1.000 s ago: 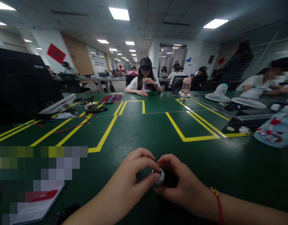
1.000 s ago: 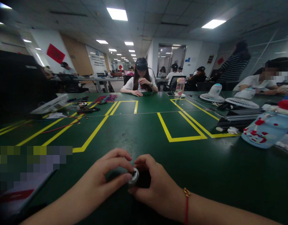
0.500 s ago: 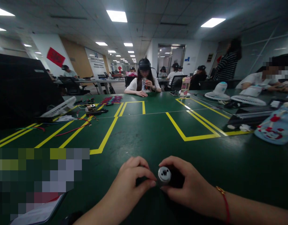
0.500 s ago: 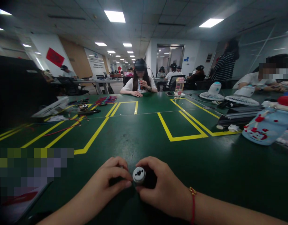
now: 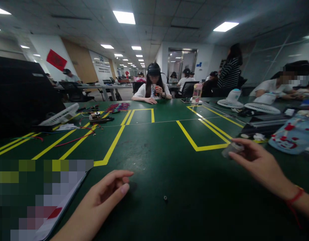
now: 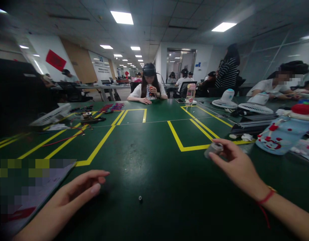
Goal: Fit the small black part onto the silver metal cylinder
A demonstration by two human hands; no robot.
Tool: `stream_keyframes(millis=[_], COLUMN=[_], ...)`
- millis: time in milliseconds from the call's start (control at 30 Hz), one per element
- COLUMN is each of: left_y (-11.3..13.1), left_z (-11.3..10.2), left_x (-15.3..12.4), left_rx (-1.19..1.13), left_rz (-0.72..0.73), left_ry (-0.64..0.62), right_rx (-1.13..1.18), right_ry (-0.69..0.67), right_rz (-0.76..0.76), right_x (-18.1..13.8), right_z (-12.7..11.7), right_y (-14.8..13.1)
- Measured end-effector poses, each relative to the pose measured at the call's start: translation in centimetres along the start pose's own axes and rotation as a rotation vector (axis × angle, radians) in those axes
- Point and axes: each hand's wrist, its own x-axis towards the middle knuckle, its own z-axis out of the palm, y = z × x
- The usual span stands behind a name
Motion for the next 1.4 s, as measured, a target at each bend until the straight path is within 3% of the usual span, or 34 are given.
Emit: stream_keyframes(millis=[100, 167, 233, 300, 367, 433, 500, 533, 633, 700, 800, 867, 933, 1033, 1100, 1200, 1300, 1333, 1400], left_y=[-1.3, -1.6, -1.5, -1.3, -1.0, -0.8, -0.6, -0.5, -0.5, -0.6, -0.8, -0.8, -0.6, -0.3, -0.2, -0.2, -0.3, -0.3, -0.2], left_z=[-0.8, -0.8, -0.6, -0.4, -0.2, -0.1, 0.0, 0.0, -0.1, -0.1, -0.2, -0.1, 0.0, 0.2, 0.3, 0.4, 0.5, 0.6, 0.6], left_x=[-0.2, 0.0, 0.1, 0.1, 0.0, -0.1, -0.2, -0.3, -0.3, -0.3, -0.3, -0.3, -0.3, -0.3, -0.3, -0.3, -0.3, -0.3, -0.3], left_rx=[-0.056, -0.064, -0.056, -0.041, -0.035, -0.030, -0.018, -0.008, 0.020, 0.026, 0.028, 0.032, 0.037, 0.041, 0.037, 0.026, 0.019, 0.016, 0.014], left_rz=[-0.062, -0.060, -0.051, -0.046, -0.048, -0.045, -0.040, -0.040, -0.046, -0.043, -0.032, -0.031, -0.034, -0.039, -0.052, -0.077, -0.089, -0.092, -0.091], left_ry=[0.017, 0.036, 0.054, 0.059, 0.071, 0.089, 0.089, 0.087, 0.071, 0.067, 0.049, 0.043, 0.053, 0.074, 0.077, 0.080, 0.090, 0.093, 0.098], right_rx=[-0.356, -0.442, -0.483, -0.599, -0.721, -0.693, -0.492, -0.395, -0.146, -0.032, 0.064, 0.078, 0.010, -0.244, -0.446, -0.636, -0.618, -0.603, -0.641], right_ry=[0.149, 0.122, 0.092, 0.153, 0.273, 0.264, 0.075, -0.103, -0.561, -0.703, -0.727, -0.631, -0.433, -0.086, 0.055, 0.077, 0.013, 0.011, 0.074], right_rz=[0.049, 0.130, 0.158, 0.078, -0.096, -0.316, -0.514, -0.565, -0.558, -0.550, -0.505, -0.427, -0.335, -0.141, -0.010, 0.205, 0.452, 0.478, 0.390], right_x=[1.3, 1.7, 2.0, 2.0, 1.6, 0.5, -1.3, -2.3, -5.0, -6.0, -5.8, -4.6, -2.7, 0.4, 2.1, 3.7, 4.5, 4.7, 4.9], right_z=[-4.4, -6.3, -7.2, -6.9, -5.4, -3.0, 0.1, 1.8, 6.4, 8.5, 9.2, 7.8, 5.0, -0.6, -4.3, -8.1, -9.5, -9.6, -9.7], right_y=[6.3, 9.4, 11.0, 10.7, 8.2, 4.0, -1.1, -3.7, -10.3, -13.0, -14.0, -12.7, -9.9, -4.0, 0.4, 5.6, 8.5, 9.2, 10.5])
